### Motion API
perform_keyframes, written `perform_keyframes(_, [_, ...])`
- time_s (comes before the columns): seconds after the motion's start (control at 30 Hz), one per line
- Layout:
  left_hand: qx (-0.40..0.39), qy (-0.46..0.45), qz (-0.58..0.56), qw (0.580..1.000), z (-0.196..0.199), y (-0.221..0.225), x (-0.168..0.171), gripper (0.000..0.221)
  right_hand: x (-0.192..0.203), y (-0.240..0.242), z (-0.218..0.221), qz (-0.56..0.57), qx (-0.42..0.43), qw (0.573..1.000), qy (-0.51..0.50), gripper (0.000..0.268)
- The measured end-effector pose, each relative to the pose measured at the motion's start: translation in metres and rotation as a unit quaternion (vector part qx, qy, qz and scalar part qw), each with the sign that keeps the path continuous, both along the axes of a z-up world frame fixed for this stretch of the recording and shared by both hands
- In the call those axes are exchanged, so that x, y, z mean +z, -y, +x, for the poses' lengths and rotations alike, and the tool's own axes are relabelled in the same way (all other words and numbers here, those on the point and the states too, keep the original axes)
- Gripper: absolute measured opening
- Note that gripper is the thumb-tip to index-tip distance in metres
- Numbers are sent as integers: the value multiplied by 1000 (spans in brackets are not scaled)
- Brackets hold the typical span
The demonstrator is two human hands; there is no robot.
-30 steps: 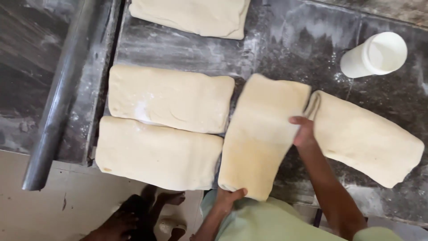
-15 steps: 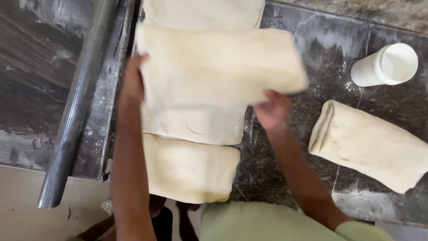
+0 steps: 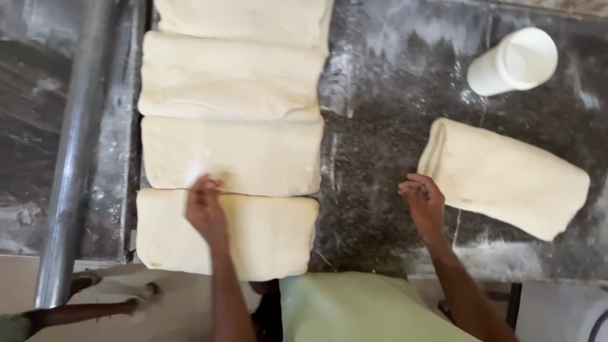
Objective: Rolling and folding large sheets of dough on a workspace in a bakery.
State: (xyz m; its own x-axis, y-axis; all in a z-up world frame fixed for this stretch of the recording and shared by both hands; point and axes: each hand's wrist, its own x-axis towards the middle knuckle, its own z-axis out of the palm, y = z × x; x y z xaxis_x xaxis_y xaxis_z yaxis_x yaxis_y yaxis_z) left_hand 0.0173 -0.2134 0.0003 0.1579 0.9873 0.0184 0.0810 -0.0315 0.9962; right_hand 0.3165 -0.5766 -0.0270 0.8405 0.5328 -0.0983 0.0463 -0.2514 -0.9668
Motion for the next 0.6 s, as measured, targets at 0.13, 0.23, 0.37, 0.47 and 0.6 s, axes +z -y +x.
perform_keyframes(0.13, [-72,-15,-82,994,39,105,-4,18,10,37,-2,28,-25,999,-22,28])
perform_keyframes(0.23, [-167,-10,-78,983,74,164,11,20,23,68,8,44,-18,999,26,27])
perform_keyframes(0.37, [-252,-27,-64,965,120,223,23,23,27,134,39,39,-44,998,26,27])
perform_keyframes(0.47, [-285,-29,-55,956,156,267,22,25,30,199,68,57,-76,995,39,28])
perform_keyframes(0.6, [-296,-8,-61,953,195,329,16,25,25,290,109,8,-126,989,78,26])
